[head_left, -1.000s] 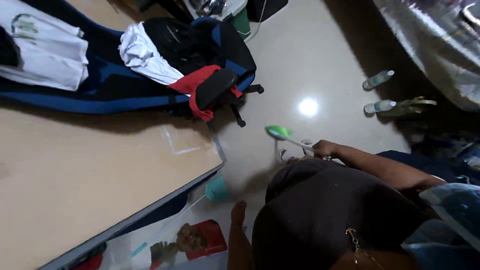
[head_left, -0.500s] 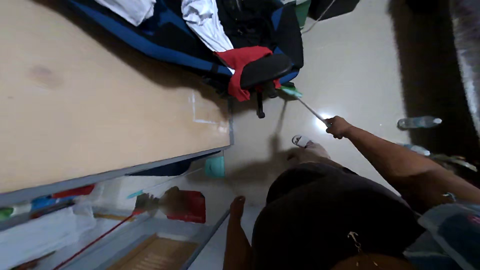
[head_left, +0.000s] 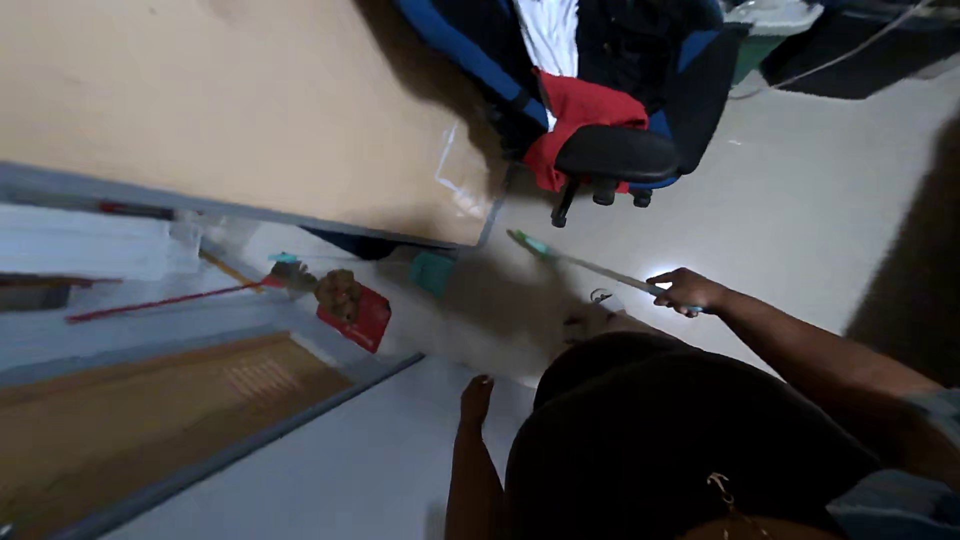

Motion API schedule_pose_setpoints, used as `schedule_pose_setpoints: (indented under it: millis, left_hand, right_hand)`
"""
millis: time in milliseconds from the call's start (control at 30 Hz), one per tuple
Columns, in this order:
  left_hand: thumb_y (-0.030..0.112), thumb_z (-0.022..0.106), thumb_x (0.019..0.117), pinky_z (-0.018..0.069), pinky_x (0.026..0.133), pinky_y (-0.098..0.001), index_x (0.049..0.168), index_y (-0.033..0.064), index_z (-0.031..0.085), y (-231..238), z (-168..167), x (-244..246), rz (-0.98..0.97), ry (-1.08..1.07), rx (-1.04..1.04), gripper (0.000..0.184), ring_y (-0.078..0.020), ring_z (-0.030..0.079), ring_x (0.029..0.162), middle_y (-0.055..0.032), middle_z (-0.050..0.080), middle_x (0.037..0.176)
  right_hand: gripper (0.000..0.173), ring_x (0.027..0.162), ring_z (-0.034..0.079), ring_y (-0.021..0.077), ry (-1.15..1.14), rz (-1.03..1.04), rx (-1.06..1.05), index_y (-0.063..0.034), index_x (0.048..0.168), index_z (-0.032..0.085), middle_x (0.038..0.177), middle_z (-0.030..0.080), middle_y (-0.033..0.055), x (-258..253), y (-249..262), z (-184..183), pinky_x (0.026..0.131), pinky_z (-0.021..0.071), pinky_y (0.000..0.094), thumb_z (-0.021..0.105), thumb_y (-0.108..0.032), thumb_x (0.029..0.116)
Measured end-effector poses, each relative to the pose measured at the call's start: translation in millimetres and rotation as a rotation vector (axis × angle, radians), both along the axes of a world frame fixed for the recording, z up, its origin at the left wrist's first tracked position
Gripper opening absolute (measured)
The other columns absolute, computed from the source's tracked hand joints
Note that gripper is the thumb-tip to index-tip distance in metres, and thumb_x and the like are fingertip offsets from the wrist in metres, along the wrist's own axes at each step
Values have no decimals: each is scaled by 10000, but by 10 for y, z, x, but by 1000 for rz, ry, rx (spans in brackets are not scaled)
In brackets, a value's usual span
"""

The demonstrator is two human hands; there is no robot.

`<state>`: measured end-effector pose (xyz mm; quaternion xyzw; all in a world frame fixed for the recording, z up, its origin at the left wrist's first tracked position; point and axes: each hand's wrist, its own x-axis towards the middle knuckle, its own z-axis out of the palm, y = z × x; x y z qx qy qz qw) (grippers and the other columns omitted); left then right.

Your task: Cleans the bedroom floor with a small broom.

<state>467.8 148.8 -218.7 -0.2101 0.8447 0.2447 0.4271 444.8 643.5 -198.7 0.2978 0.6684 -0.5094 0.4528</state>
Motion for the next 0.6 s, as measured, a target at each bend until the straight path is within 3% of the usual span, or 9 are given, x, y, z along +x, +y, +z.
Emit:
schedule_pose_setpoints:
  millis: [100,200,267,367,433,533,600]
  left_hand:
    - [227,526,1084,431,1111,-523,1416,-48,538,107,39,295,45,-12,4,431,-390,591,1270,-280,619,1335]
    - [242,535,1079,432,1114,-523,1429,-32,536,156,115,662,133,-55,-14,445,-385,589,1276,-272,617,1342]
    - [242,549,1072,444,1110,-517,1427,-23,543,196,190,935,196,-66,-28,443,-380,597,1266,-266,622,1337]
    - [246,573,1060,458,1102,-509,1420,-13,557,241,273,1391,241,-97,-39,443,-377,607,1250,-258,633,1319]
    - [246,584,1053,467,1094,-504,1407,-14,569,256,281,1682,280,-130,-49,440,-370,620,1235,-252,645,1303]
    - [244,586,1051,462,1103,-499,1403,-13,574,207,171,2012,381,-198,-50,436,-355,623,1246,-238,655,1307]
    - [247,583,1051,462,1104,-500,1391,-9,587,109,85,2194,419,-188,-24,426,-350,627,1240,-234,656,1310]
  right_hand:
    - [565,584,496,162,113,181,132,-120,1565,424,966,629,168,-432,-53,-160,567,461,339,600,-128,1027]
    - [528,784,622,355,226,281,216,-28,1528,438,1103,628,303,-1018,-307,-542,745,523,516,585,-96,1026]
    - [447,829,665,426,291,276,264,30,1408,537,1097,640,324,-1408,-503,-883,754,546,588,617,-71,980]
    - [338,842,687,405,244,340,305,73,1268,588,1070,656,298,-1803,-913,-1152,754,562,571,622,-87,972]
    - [347,875,689,394,214,467,293,105,1250,574,1080,656,298,-1733,-1282,-1204,776,560,557,622,-104,977]
    - [443,1145,635,431,174,727,215,130,1344,512,1280,600,321,-1341,-1820,-1062,973,501,574,615,-111,987]
    - [473,1212,606,446,166,813,182,110,1378,495,1340,568,327,-1143,-2056,-996,1002,488,588,624,-103,976]
